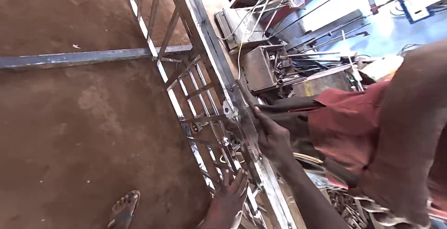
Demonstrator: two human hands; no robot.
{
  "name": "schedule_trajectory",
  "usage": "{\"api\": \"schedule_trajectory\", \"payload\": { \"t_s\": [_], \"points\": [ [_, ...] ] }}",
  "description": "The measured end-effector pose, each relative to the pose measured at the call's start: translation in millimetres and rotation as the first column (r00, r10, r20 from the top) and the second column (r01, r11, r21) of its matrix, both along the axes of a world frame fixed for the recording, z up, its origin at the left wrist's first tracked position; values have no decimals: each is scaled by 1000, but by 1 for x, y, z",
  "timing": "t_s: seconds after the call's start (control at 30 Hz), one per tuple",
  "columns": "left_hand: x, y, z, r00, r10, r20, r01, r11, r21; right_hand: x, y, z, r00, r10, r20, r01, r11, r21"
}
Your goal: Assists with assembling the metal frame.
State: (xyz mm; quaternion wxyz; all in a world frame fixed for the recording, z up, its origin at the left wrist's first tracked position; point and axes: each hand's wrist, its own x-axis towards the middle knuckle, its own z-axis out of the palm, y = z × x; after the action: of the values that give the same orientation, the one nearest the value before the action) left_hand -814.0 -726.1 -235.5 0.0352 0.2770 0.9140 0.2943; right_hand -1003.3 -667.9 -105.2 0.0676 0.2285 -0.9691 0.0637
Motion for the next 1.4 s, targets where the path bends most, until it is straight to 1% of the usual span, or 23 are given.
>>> {"api": "schedule_trajectory", "payload": {
  "t_s": [0.07, 0.17, 0.27, 0.37, 0.5, 0.57, 0.7, 0.8, 0.87, 0.97, 1.1, 1.13, 1.17, 1.2, 1.23, 1.27, 1.3, 1.33, 1.37, 1.4],
  "points": [
    [0, -2, -1, 1000, -20, 23, 20, 1000, 14, 0, 1, -2, 1000, -3, 1, 3, 1000, 6],
    [0, -1, -4, 1000, 5, -16, -5, 1000, 29, 0, 3, -4, 1000, -9, 11, 8, 999, 51],
    [0, -1, -2, 1000, 9, -30, -9, 1000, 0, 3, 4, -3, 1000, 6, -27, -6, 1000, 23],
    [0, -2, -2, 1000, 1, -9, -1, 1000, 21, 3, 7, -4, 1000, -8, 14, 7, 998, 60],
    [1, -1, -4, 1000, 6, -19, -6, 1000, 10, 5, 8, -3, 999, -4, -33, 6, 999, 40],
    [2, -2, -3, 1000, -12, -7, 12, 1000, 13, 3, 12, -5, 1000, -11, 2, 10, 998, 69],
    [4, 0, -4, 999, 15, -30, -15, 1000, 4, 5, 16, -4, 1000, 4, -19, -3, 1000, 27],
    [4, 0, -4, 999, 6, -33, -6, 1000, -2, 3, 19, -7, 1000, 16, 17, -17, 999, 48],
    [2, -1, -3, 999, 14, -38, -15, 1000, -8, 1, 16, -5, 1000, 15, 9, -15, 1000, 23],
    [4, 1, -5, 999, 23, -25, -22, 999, 26, 0, 14, -6, 1000, 11, 19, -12, 999, 35],
    [2, -2, 1, 998, -48, 45, 48, 999, 18, 0, 8, -3, 999, -17, 41, 17, 1000, 12],
    [1, -4, 1, 996, -63, 60, 60, 997, 52, 0, 7, -3, 999, -16, 48, 15, 1000, 19],
    [-2, -9, 2, 993, -79, 85, 67, 989, 130, -1, 7, -1, 998, -23, 63, 21, 999, 29],
    [-10, -19, 5, 990, -88, 112, 57, 965, 255, 1, 8, 3, 995, -47, 82, 45, 999, 30],
    [-25, -32, 8, 996, -16, 93, -21, 920, 391, 1, 9, 9, 994, -67, 89, 67, 998, 4],
    [-46, -46, 13, 988, 154, 29, -149, 863, 483, 3, 11, 15, 994, -77, 72, 81, 995, -52],
    [-74, -61, 23, 940, 340, -12, -289, 816, 501, 7, 13, 21, 994, -93, 55, 100, 987, -128],
    [-107, -75, 33, 880, 476, -10, -419, 785, 456, 11, 14, 27, 992, -118, 44, 124, 970, -210],
    [-144, -86, 41, 830, 557, -1, -520, 775, 358, 16, 14, 32, 988, -149, 40, 155, 947, -281],
    [-179, -96, 47, 829, 557, 52, -552, 800, 234, 20, 13, 37, 983, -179, 41, 182, 922, -342]
  ]
}}
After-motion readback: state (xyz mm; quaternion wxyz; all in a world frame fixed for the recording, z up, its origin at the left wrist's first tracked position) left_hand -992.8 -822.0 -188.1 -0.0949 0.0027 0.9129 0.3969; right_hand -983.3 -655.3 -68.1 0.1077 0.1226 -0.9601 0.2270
